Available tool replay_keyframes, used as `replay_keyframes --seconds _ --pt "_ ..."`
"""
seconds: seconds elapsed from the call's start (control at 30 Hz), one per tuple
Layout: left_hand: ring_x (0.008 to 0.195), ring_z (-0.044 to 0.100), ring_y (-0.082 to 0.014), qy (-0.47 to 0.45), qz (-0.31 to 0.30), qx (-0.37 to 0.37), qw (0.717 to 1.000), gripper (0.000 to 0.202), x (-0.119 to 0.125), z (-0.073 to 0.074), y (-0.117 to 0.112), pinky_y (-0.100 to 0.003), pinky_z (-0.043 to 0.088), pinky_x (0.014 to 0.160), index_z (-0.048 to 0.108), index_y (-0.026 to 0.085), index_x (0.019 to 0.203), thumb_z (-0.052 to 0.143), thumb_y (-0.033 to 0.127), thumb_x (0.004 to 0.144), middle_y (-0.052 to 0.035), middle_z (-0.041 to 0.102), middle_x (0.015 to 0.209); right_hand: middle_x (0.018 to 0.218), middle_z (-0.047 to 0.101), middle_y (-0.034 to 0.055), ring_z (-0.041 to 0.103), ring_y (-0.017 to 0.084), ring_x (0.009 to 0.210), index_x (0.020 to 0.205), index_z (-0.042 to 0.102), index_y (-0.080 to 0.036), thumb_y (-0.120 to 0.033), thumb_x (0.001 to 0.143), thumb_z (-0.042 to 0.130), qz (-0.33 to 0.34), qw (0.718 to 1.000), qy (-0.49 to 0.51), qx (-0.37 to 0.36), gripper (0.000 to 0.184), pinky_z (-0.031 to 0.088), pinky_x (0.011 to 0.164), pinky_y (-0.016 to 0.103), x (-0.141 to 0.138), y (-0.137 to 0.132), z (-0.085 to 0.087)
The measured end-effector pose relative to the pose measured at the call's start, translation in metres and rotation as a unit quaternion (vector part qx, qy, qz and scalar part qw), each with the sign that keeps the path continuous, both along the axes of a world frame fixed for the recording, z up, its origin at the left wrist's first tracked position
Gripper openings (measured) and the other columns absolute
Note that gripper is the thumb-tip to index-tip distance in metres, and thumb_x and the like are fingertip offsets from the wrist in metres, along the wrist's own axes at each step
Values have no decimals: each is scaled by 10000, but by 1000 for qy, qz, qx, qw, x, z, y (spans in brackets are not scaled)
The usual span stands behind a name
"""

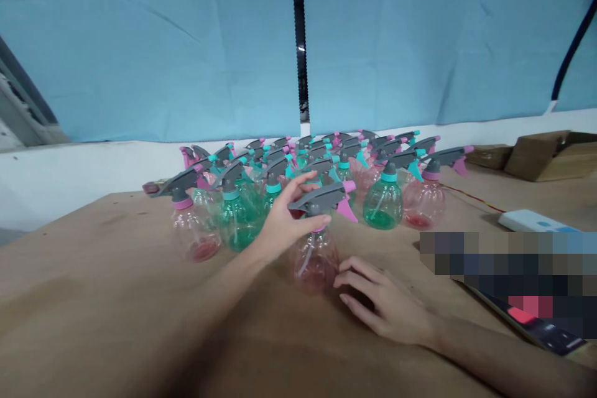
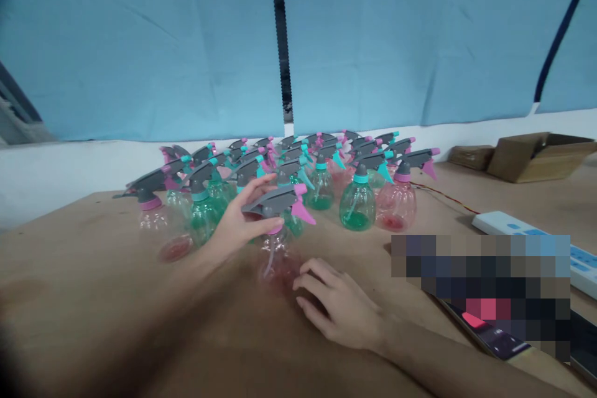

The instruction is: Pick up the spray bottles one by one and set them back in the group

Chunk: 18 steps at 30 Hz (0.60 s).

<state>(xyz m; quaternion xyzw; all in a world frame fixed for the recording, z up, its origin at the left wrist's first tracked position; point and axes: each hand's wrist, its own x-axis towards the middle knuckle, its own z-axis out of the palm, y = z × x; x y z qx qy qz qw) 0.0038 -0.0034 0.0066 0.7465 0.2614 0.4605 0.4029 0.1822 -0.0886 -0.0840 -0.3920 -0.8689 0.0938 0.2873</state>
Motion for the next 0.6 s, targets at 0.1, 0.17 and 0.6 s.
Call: replay_keyframes --seconds 0.1,0.17,0.6 --pt "689 533 -141 35 -38 -57 997 540 -1 -5 4 -272 426 627 557 218 1092 740 276 587 -2 581 805 1043 524 60 538 185 918 957 484 -210 -264 860 472 -39 999 -3 -12 112 473 740 332 -2 0 1" --pt "648 512 -142 74 -47 -99 991 379 -1 -6 7 -267 398 597 630 188 934 714 266 573 6 567 704 1025 529 60 543 191 897 943 473 -205 -289 851 488 -62 998 -5 -17 125 472 741 349 -4 2 1" --pt "1052 548 -230 -117 -86 -237 961 494 -2 -4 14 -375 410 895 635 207 1065 498 102 602 -31 663 1022 1230 514 114 493 240 1117 1255 333 -198 -374 904 396 -72 992 38 -94 398 409 917 431 -3 7 -4"
